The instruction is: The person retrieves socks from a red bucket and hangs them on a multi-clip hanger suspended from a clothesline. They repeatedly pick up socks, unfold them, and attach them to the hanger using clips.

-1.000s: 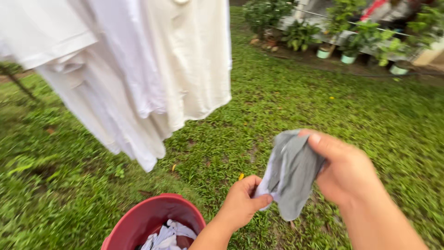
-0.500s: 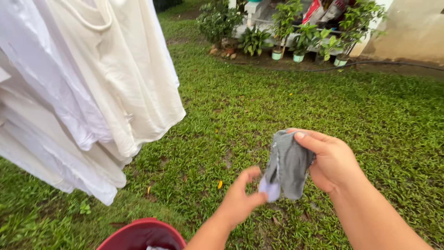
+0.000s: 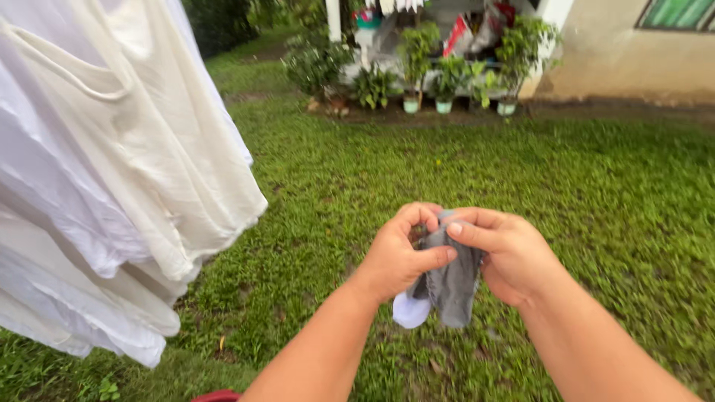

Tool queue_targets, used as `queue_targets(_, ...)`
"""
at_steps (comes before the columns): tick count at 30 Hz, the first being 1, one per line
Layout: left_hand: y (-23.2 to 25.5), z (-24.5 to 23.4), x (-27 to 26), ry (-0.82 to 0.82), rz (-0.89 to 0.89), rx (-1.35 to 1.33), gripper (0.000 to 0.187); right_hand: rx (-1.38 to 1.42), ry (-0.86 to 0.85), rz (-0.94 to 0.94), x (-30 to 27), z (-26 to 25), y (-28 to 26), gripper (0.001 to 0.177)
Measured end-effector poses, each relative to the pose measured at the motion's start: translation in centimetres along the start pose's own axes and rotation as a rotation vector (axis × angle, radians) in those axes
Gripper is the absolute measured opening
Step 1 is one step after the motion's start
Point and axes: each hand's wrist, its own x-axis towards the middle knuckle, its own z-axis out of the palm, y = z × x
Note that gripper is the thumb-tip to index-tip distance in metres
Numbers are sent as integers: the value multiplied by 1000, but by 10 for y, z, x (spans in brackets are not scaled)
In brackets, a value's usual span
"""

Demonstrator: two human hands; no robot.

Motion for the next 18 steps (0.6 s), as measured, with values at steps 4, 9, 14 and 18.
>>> queue_targets(4,1,-4,-3,-70,-173,-131,34,-51,4,-21,-4,-1,-1,19)
queue_targets(9,9,-3,0,-114,-211,60,34,-137,10,-106,-10,-2,-7,18)
queue_targets(14,10,-3,6,-145,-128,313,30,-155,57,-99,-14,-8,-11,20)
queue_targets(18,9,-6,11,-175,-41,302,26,-228,89,-133,-18,-15,-11,21)
